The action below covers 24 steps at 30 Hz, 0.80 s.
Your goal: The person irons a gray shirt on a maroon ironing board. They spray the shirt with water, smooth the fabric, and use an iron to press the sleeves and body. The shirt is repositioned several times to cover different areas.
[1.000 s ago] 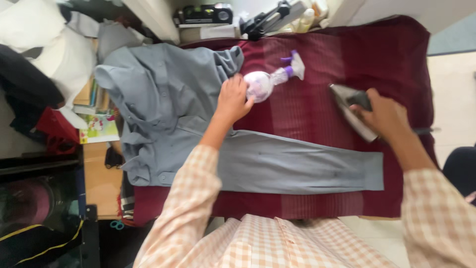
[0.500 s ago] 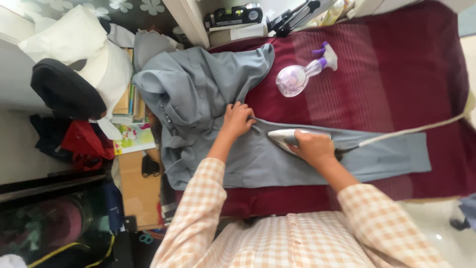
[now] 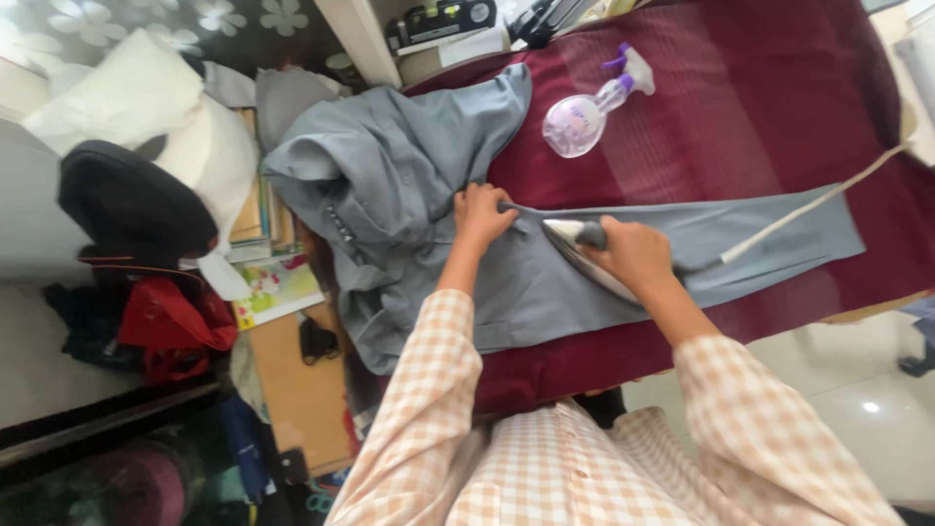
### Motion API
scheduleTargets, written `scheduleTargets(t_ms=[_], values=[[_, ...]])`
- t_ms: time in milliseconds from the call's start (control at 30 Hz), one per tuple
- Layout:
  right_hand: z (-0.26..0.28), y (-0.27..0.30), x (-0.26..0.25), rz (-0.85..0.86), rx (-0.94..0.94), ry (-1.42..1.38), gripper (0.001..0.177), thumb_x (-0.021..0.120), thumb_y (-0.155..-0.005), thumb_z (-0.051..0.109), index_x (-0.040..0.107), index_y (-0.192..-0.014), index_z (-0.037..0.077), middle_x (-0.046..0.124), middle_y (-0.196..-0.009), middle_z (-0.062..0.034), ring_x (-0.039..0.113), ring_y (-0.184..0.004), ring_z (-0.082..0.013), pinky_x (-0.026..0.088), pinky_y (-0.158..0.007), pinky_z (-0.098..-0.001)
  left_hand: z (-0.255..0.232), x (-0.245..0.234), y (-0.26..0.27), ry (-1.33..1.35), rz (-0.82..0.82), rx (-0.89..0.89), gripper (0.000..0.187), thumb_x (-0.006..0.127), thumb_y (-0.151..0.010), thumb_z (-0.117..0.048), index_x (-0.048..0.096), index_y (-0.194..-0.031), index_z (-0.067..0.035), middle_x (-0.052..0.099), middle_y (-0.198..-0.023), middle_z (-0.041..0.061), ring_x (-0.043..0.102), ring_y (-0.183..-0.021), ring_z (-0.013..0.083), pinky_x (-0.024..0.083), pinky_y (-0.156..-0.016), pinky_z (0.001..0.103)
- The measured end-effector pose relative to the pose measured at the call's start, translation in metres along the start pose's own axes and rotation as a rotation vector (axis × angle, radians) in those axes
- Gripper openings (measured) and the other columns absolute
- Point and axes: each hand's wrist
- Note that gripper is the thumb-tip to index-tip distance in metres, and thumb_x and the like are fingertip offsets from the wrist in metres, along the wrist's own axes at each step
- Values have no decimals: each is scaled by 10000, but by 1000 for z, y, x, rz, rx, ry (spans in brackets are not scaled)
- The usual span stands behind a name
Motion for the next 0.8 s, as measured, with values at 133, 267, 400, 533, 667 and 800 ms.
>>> scheduleTargets(t_ms=[133,267,400,533,667,800], values=[[24,44,22,45,220,-178,490,671,-917,490,578,-1022,21,700,-825,-274,677,-795,-486,519,-679,-562,5,-3,-7,94,64,-9,206,779,-732,-386,800,-851,-219,695,-954,-3,551,-1124,236,337,-1042,420],[61,38,52,-29,356,-316,439,598,-1007,416,532,-1080,-12,691,-882,-323,671,-849,-515,521,-741,-585,15,9,-12,193,76,-33,180,712,-832,-387,788,-893,-235,712,-955,-29,559,-1114,218,319,-1054,422],[86,1,61,-122,430,-277,431,602,-999,390,519,-1066,-27,698,-893,-317,682,-860,-511,537,-742,-585,24,22,-8,211,-26,-17,169,659,-914,-349,776,-937,-230,724,-1000,-36,565,-1124,217,338,-1059,416],[97,8,55,-70,447,-248,413,616,-983,379,521,-1057,-15,702,-880,-308,684,-842,-508,533,-726,-586,19,17,-5,243,-63,60,154,664,-898,-310,772,-958,-218,716,-1001,-23,573,-1116,235,332,-1053,435],[109,18,57,-74,458,-240,417,617,-990,383,509,-1066,-13,716,-894,-294,703,-855,-488,550,-750,-566,7,-14,10,381,-228,214,162,674,-908,-229,737,-1038,-155,679,-1064,47,578,-1077,279,409,-982,412],[109,25,62,-79,453,-222,391,609,-1008,372,504,-1061,0,718,-888,-283,703,-853,-484,547,-745,-573,-8,-30,62,435,-384,193,85,640,-987,-143,695,-985,-78,655,-1006,89,570,-999,298,457,-907,404]])
Point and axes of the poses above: each hand's wrist, its own y-axis away from the middle knuckle, its own x-axis out of the palm, z = x × y
